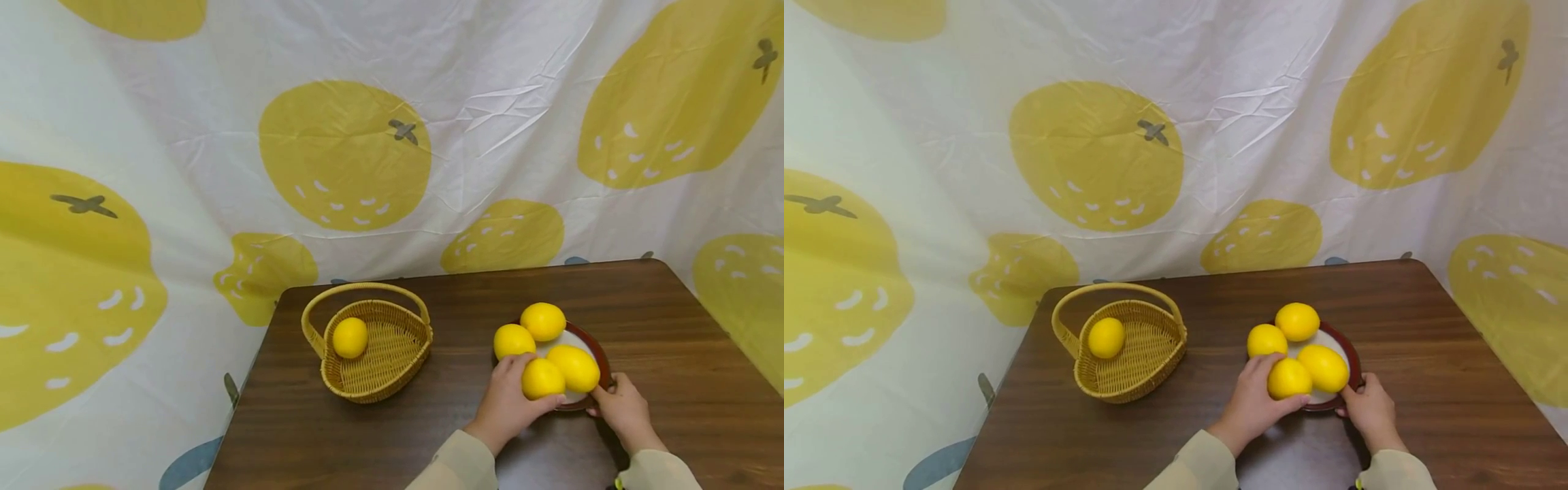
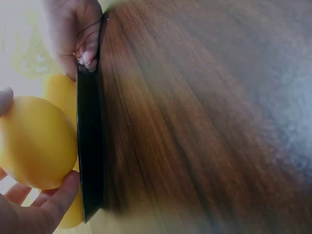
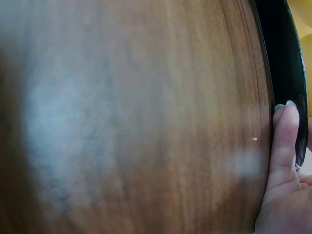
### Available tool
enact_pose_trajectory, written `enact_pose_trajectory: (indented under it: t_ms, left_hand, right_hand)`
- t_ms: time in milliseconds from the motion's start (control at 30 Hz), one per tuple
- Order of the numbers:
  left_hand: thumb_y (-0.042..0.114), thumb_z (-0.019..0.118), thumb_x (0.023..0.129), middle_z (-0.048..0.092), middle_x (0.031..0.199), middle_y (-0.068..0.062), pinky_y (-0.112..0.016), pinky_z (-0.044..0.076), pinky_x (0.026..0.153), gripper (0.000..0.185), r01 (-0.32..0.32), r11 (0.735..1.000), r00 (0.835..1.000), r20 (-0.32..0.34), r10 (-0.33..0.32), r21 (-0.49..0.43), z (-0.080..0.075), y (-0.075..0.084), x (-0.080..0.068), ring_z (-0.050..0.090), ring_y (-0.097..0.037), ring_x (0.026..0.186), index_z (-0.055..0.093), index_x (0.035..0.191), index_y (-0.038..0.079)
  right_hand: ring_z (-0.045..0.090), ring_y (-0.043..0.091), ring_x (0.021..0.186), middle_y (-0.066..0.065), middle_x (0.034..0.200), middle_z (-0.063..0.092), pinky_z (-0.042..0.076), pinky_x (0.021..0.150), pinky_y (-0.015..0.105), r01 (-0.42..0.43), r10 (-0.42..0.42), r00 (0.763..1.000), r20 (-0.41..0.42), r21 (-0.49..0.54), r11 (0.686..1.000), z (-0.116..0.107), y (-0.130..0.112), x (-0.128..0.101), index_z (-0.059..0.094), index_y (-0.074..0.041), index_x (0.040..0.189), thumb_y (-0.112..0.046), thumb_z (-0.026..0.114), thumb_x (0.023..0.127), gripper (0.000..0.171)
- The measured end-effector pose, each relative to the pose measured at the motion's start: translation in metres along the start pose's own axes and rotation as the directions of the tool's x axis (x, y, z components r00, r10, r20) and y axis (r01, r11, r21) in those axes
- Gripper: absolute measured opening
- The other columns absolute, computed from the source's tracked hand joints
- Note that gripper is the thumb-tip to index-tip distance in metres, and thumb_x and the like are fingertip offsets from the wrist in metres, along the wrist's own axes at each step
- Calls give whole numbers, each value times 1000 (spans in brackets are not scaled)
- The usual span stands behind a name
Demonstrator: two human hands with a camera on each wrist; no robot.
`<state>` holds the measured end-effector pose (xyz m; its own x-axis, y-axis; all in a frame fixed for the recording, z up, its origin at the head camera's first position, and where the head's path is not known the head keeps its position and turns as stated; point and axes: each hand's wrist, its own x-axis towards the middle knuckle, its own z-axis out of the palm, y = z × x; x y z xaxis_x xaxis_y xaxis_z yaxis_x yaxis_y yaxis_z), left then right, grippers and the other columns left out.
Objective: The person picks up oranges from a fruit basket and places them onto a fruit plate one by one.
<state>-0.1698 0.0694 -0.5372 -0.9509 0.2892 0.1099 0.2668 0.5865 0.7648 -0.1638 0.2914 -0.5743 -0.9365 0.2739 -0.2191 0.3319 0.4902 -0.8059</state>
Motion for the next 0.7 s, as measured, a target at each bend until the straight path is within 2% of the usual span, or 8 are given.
enact_pose_trajectory:
  t_ms: [300, 700]
  left_hand:
    - [61, 79, 78, 56, 127, 11, -32, 50, 96, 73, 4, 999, 1000, -8, -4, 32, 2, 1, 6, 54, -8, 113, 55, 141, 33]
    - [61, 79, 78, 55, 127, 10, -32, 49, 97, 72, 12, 992, 1000, -4, -12, 127, 4, 5, 12, 54, -10, 113, 54, 141, 35]
  right_hand:
    - [67, 9, 60, 15, 90, 59, 52, 60, 20, -5, 5, 1000, 5, 23, 1000, 0, 0, -1, 35, 15, 133, -23, 56, 100, 54]
    - [66, 7, 59, 15, 90, 58, 53, 59, 20, 0, 0, 1000, 3, 28, 1000, 0, -1, -1, 36, 16, 133, -21, 57, 99, 55]
